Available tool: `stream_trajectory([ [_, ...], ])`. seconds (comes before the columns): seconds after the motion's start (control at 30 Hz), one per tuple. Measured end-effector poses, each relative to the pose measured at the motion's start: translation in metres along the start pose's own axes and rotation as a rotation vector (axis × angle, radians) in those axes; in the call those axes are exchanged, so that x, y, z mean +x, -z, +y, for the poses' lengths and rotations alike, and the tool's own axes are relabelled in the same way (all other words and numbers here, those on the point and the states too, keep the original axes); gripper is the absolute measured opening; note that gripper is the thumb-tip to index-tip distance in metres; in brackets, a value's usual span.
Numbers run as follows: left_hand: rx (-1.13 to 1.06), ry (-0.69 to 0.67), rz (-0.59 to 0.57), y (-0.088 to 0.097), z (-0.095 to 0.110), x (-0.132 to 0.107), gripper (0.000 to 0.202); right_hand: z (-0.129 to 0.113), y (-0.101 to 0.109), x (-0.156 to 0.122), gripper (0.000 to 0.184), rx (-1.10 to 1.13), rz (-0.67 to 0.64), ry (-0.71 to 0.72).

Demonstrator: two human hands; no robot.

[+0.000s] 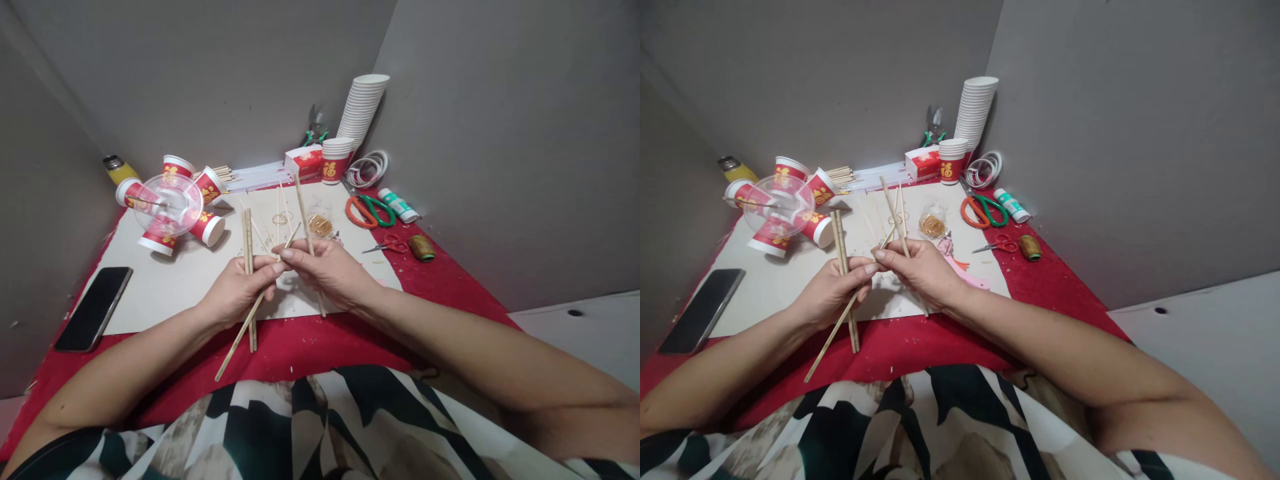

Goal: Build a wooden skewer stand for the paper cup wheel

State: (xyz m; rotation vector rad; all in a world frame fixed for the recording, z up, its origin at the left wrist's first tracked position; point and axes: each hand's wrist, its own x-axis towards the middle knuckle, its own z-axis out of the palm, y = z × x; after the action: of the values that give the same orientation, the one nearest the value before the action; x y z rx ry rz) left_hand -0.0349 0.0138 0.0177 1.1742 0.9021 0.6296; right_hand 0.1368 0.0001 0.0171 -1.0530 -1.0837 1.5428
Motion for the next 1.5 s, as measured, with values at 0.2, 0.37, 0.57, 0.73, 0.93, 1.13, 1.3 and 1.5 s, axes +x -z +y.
stream_trajectory([
  [0.2, -0.126, 0.016, -0.080, -0.001, -0.002, 0.001, 0.031, -0.019, 0.009, 0.004, 0.025, 0.124, 0.170, 0.122],
  [0.37, -0.241, 0.099, -0.086, -0.004, -0.008, 0.008, 0.029, -0.036, 0.019, 0.003, 0.024, 0.215, 0.281, 0.292],
  [0.57, -0.241, 0.131, -0.230, -0.006, -0.018, 0.009, 0.023, -0.013, 0.003, -0.002, 0.038, 0.140, 0.064, -0.005],
  [0.73, -0.205, 0.136, -0.307, -0.009, -0.017, 0.005, 0.025, -0.003, -0.005, 0.002, 0.036, 0.073, -0.004, -0.050],
  [0.93, -0.211, -0.036, -0.085, -0.009, -0.018, 0.004, 0.025, -0.004, 0.004, 0.006, 0.041, 0.071, 0.168, 0.026],
  [1.13, -0.255, -0.048, 0.026, -0.009, -0.017, 0.006, 0.029, -0.007, 0.011, 0.006, 0.029, 0.109, 0.196, 0.009],
  [1.3, -0.238, -0.018, 0.006, -0.007, -0.017, 0.008, 0.025, -0.007, 0.009, 0.005, 0.026, 0.111, 0.175, 0.012],
  [1.5, -0.215, 0.029, -0.050, -0.009, -0.014, 0.001, 0.025, -0.009, 0.010, 0.007, 0.027, 0.125, 0.211, 0.039],
])
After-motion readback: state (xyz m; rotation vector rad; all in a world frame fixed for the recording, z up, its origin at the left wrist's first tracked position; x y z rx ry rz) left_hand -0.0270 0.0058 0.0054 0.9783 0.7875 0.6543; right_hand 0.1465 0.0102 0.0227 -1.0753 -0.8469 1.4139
